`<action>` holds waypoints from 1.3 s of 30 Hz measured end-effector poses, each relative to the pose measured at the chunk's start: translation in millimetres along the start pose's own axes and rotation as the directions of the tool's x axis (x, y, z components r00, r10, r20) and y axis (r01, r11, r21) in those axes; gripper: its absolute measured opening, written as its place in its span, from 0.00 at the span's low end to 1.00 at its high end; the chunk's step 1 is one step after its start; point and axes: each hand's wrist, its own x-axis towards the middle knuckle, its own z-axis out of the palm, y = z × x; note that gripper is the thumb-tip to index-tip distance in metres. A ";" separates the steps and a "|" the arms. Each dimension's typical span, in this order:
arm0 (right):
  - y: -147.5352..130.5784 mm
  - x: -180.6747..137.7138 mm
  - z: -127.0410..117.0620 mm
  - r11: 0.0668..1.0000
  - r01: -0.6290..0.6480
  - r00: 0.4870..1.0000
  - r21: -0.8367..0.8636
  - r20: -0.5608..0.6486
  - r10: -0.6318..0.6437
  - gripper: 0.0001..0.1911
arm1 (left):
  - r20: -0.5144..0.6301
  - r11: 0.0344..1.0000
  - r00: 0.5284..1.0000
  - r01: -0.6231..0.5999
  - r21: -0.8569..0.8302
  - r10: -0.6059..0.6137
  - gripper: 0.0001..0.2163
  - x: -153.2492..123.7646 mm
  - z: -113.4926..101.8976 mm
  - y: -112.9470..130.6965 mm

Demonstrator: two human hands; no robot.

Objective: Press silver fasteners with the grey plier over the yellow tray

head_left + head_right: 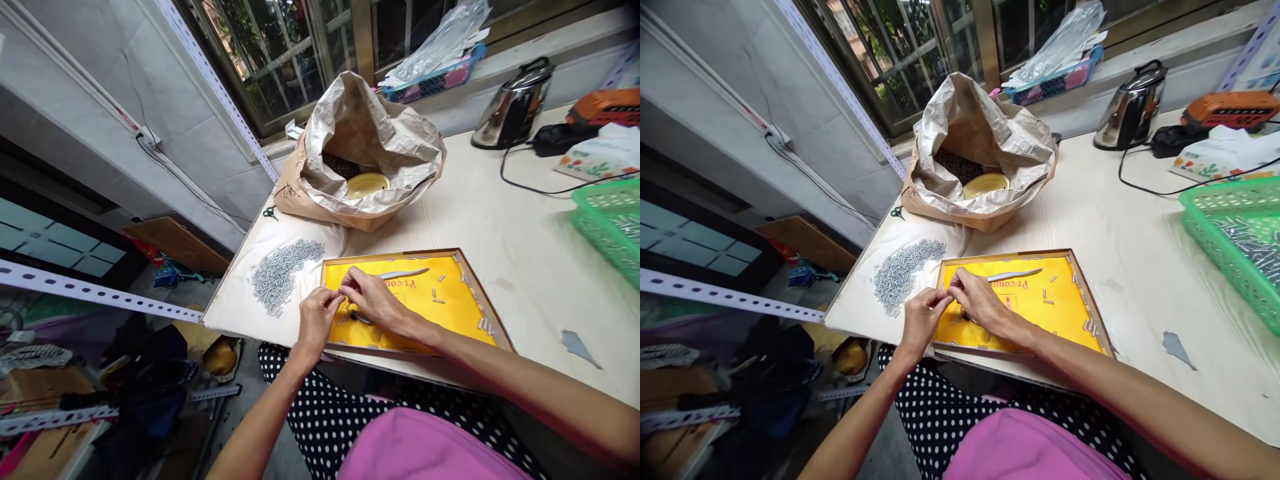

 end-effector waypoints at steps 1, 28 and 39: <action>0.7 -3.8 -3.8 1.000 -0.006 1.000 -0.020 0.013 0.006 0.06 | 0.009 1.000 1.000 0.016 -0.010 -0.016 0.03 -0.4 4.8 1.0; 54.0 -72.3 -60.0 0.710 0.150 0.957 -0.688 0.283 0.072 0.11 | 0.523 0.745 0.679 0.657 -0.119 -0.515 0.16 22.4 38.0 -5.1; 56.9 -71.3 -58.6 0.714 0.159 0.955 -0.682 0.291 0.064 0.11 | 0.539 0.745 0.577 0.649 0.155 -0.614 0.11 38.5 38.0 3.0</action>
